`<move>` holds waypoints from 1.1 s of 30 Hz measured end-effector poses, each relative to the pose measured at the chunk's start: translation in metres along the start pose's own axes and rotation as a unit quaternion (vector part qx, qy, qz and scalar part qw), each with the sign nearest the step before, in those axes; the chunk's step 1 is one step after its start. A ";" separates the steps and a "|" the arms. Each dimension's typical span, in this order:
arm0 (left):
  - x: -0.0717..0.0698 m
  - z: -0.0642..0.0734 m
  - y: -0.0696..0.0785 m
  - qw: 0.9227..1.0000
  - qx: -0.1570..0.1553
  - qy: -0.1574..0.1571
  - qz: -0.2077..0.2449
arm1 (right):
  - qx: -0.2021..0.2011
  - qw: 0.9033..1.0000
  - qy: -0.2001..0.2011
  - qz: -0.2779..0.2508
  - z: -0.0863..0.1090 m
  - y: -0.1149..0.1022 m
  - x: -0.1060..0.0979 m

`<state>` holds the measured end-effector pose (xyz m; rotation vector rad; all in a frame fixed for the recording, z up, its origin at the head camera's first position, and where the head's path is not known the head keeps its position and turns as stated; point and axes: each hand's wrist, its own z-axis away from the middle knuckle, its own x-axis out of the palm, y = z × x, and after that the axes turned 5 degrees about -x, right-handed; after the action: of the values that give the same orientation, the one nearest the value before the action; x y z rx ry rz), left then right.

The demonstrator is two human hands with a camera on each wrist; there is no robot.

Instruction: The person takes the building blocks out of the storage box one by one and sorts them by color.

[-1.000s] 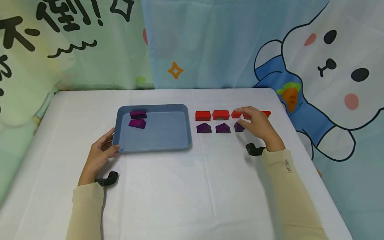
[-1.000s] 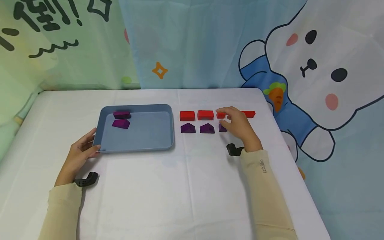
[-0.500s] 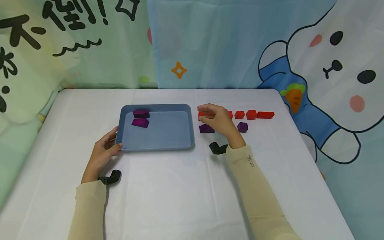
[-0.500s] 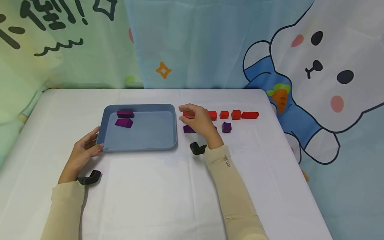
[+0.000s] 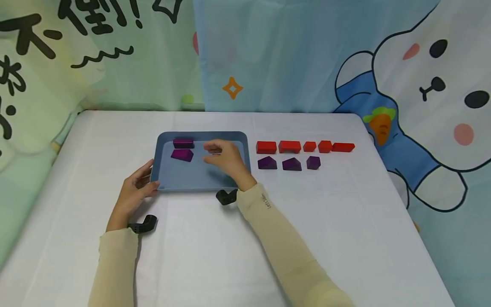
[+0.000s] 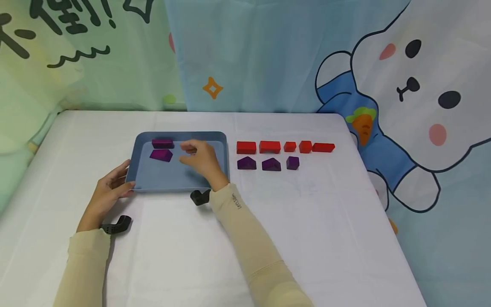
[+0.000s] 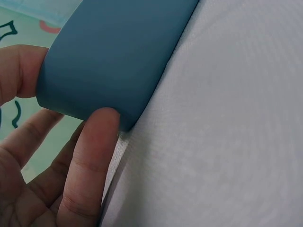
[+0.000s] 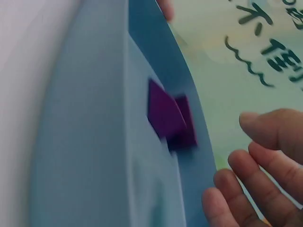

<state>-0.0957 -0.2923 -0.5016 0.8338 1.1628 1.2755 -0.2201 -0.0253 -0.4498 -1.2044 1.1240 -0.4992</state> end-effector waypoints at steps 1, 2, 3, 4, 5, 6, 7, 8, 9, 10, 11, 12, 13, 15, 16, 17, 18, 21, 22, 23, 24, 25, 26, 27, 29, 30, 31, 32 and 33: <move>0.000 0.000 0.000 1.000 0.002 0.001 0.001 | 0.002 1.000 -0.003 0.000 -0.003 -0.002 0.006; -0.001 -0.001 0.000 1.000 0.003 0.000 0.001 | 0.006 1.000 -0.007 0.003 -0.006 -0.005 0.011; -0.001 -0.001 0.000 1.000 0.005 0.000 0.002 | 0.011 1.000 -0.013 0.006 -0.010 -0.008 0.015; -0.001 -0.001 0.000 1.000 0.007 0.000 0.002 | 0.014 1.000 -0.019 0.012 -0.014 -0.010 0.019; -0.001 -0.002 0.001 1.000 0.008 0.000 0.002 | 0.018 0.999 -0.025 0.017 -0.017 -0.012 0.022; -0.001 -0.002 0.001 1.000 0.009 0.000 0.002 | 0.023 0.999 -0.031 0.024 -0.022 -0.014 0.024; -0.001 -0.002 0.001 1.000 0.010 0.000 0.001 | 0.028 0.998 -0.037 0.033 -0.026 -0.015 0.026; -0.001 -0.003 0.001 1.000 0.011 0.000 0.000 | 0.034 0.998 -0.044 0.043 -0.029 -0.016 0.028; -0.001 -0.003 0.001 1.000 0.012 -0.001 -0.001 | 0.042 0.997 -0.051 0.051 -0.033 -0.017 0.029; -0.001 -0.003 0.002 1.000 0.013 -0.001 -0.002 | 0.050 0.995 -0.057 0.062 -0.037 -0.017 0.030; -0.001 -0.003 0.002 1.000 0.014 -0.002 -0.003 | 0.059 0.994 -0.063 0.071 -0.040 -0.017 0.031; -0.001 -0.003 0.002 1.000 0.016 -0.003 -0.004 | 0.067 0.992 -0.069 0.082 -0.043 -0.016 0.032; -0.001 -0.003 0.002 1.000 0.018 -0.004 -0.007 | 0.073 0.990 -0.075 0.091 -0.046 -0.016 0.032; -0.001 -0.003 0.002 1.000 0.021 -0.005 -0.005 | 0.082 0.988 -0.082 0.106 -0.051 -0.015 0.034; -0.001 -0.003 0.002 1.000 0.022 -0.005 -0.006 | 0.083 0.986 -0.085 0.114 -0.053 -0.015 0.034; -0.001 -0.003 0.002 1.000 0.023 -0.005 -0.005 | 0.085 0.985 -0.087 0.120 -0.055 -0.016 0.035; -0.001 -0.003 0.002 1.000 0.023 -0.005 -0.004 | 0.085 0.984 -0.089 0.129 -0.057 -0.016 0.036; -0.001 -0.003 0.001 1.000 0.023 -0.006 0.000 | 0.083 0.979 -0.093 0.161 -0.061 -0.018 0.040; -0.001 -0.003 0.000 1.000 0.022 -0.006 0.000 | 0.082 0.978 -0.095 0.170 -0.062 -0.018 0.041; -0.001 -0.003 0.000 1.000 0.022 -0.005 0.001 | 0.080 0.976 -0.096 0.178 -0.063 -0.018 0.042; -0.001 -0.003 -0.001 1.000 0.022 -0.005 0.002 | 0.077 0.975 -0.098 0.186 -0.064 -0.018 0.042; -0.001 -0.003 -0.001 1.000 0.022 -0.005 0.003 | 0.075 0.974 -0.100 0.191 -0.064 -0.017 0.043; -0.001 -0.003 -0.001 1.000 0.022 -0.005 0.005 | 0.073 0.973 -0.102 0.192 -0.065 -0.016 0.043; -0.002 -0.004 -0.002 1.000 0.022 -0.005 0.007 | 0.070 0.974 -0.105 0.189 -0.066 -0.015 0.043; -0.002 -0.004 -0.002 1.000 0.020 -0.005 0.011 | 0.064 0.976 -0.111 0.175 -0.066 -0.013 0.041; -0.002 -0.004 -0.002 1.000 0.019 -0.006 0.012 | 0.061 0.977 -0.115 0.166 -0.066 -0.012 0.040; -0.002 -0.004 -0.002 1.000 0.017 -0.006 0.012 | 0.057 0.979 -0.118 0.154 -0.066 -0.011 0.038; -0.003 -0.004 -0.001 1.000 0.016 -0.005 0.012 | 0.052 0.981 -0.121 0.140 -0.066 -0.010 0.036; -0.004 -0.004 -0.001 1.000 0.016 -0.004 0.010 | 0.046 0.983 -0.124 0.129 -0.065 -0.009 0.033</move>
<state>-0.0991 -0.2966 -0.5033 0.8759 1.1743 1.2725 -0.2614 -0.0861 -0.4523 -0.9928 1.0119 -0.1933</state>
